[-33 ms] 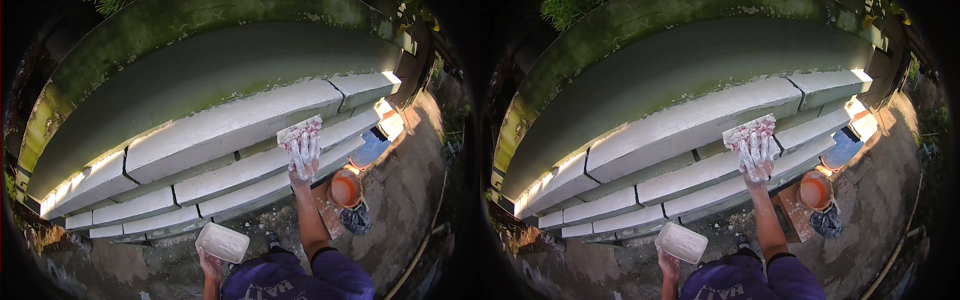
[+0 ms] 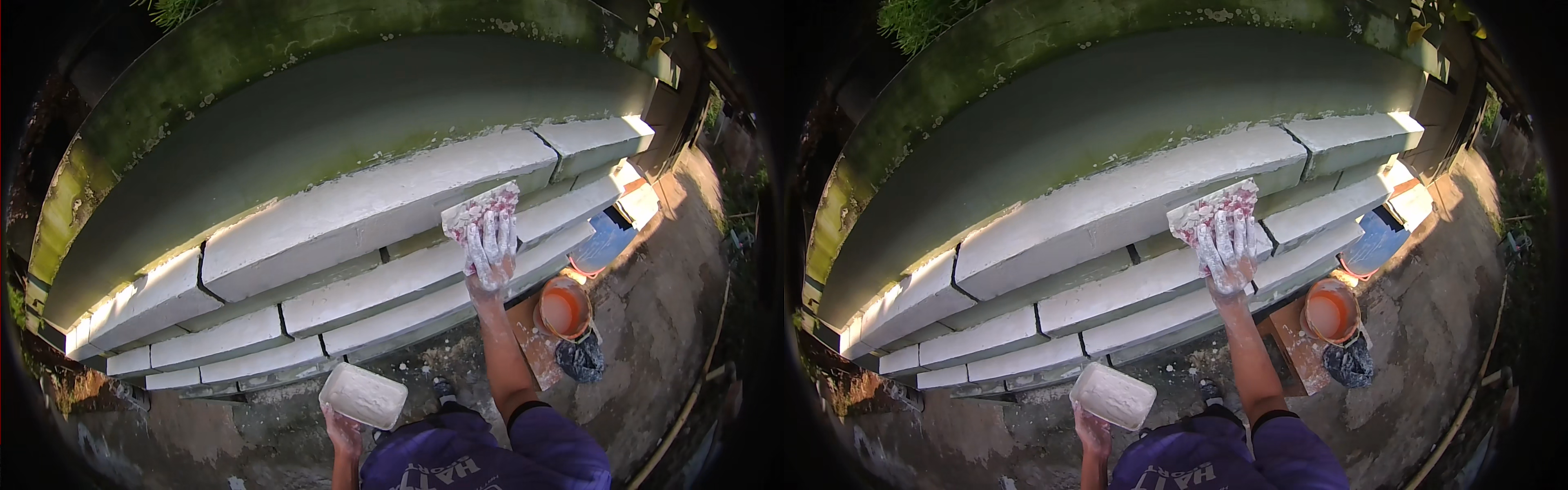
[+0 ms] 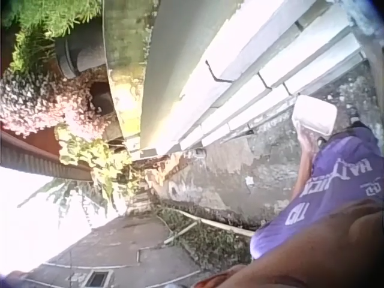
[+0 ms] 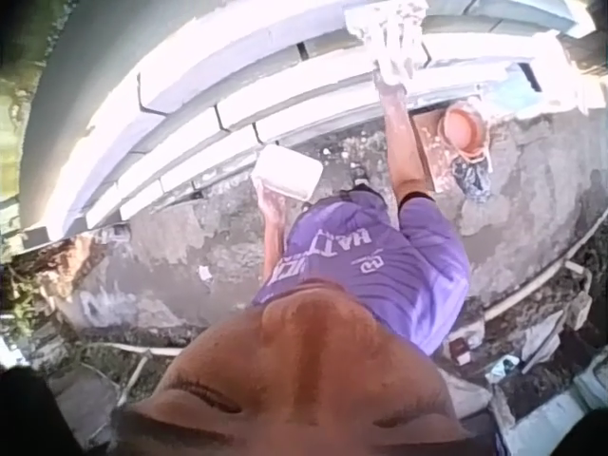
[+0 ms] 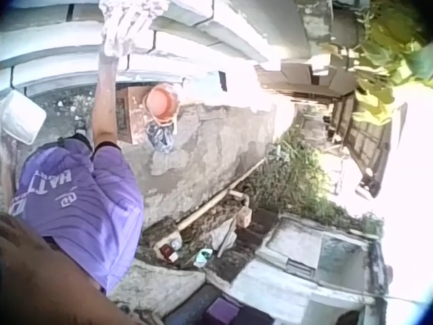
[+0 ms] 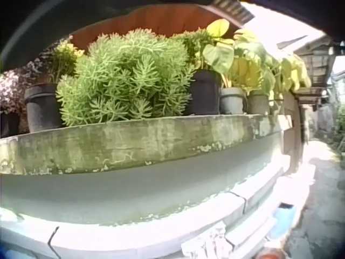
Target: Applying white plaster or putty to the horizontal grooves of a decorative wall using a scraper.
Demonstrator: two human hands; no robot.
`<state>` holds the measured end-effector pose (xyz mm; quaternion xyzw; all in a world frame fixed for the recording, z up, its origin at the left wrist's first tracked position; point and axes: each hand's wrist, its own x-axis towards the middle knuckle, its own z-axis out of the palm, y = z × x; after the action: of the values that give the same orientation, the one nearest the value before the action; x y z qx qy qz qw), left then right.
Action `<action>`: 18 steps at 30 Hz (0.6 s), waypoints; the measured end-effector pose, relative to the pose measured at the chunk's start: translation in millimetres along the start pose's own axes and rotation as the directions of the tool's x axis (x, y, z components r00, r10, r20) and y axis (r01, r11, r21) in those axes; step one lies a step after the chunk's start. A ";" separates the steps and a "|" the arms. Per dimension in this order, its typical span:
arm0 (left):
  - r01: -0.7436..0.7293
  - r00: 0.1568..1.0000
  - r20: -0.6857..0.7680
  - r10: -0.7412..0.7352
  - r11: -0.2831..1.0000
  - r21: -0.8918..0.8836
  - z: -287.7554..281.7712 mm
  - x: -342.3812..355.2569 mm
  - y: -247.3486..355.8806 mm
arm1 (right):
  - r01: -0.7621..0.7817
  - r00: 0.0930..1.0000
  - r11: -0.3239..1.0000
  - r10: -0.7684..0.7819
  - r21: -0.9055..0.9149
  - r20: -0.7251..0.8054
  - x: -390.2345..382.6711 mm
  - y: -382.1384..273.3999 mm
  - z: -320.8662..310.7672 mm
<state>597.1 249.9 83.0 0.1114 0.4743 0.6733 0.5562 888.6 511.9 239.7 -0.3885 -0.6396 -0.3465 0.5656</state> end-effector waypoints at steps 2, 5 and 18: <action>0.004 1.000 -0.006 -0.004 1.000 0.011 7.6 1.4 -6.8 | 0.040 0.999 0.999 -0.040 0.014 -0.018 4.7 -4.5 18.0; 0.000 1.000 -0.001 0.000 1.000 -0.016 28.4 -0.3 -10.5 | 0.026 0.999 0.998 -0.028 0.060 0.029 -19.1 -1.4 42.2; 0.000 1.000 0.012 0.000 0.999 -0.048 51.7 0.8 -24.3 | 0.016 0.999 0.997 -0.019 0.078 0.041 -20.3 13.3 -6.7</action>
<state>647.5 275.6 91.3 0.1020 0.4549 0.6837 0.5615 904.6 510.0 220.4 -0.3678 -0.6677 -0.3178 0.5637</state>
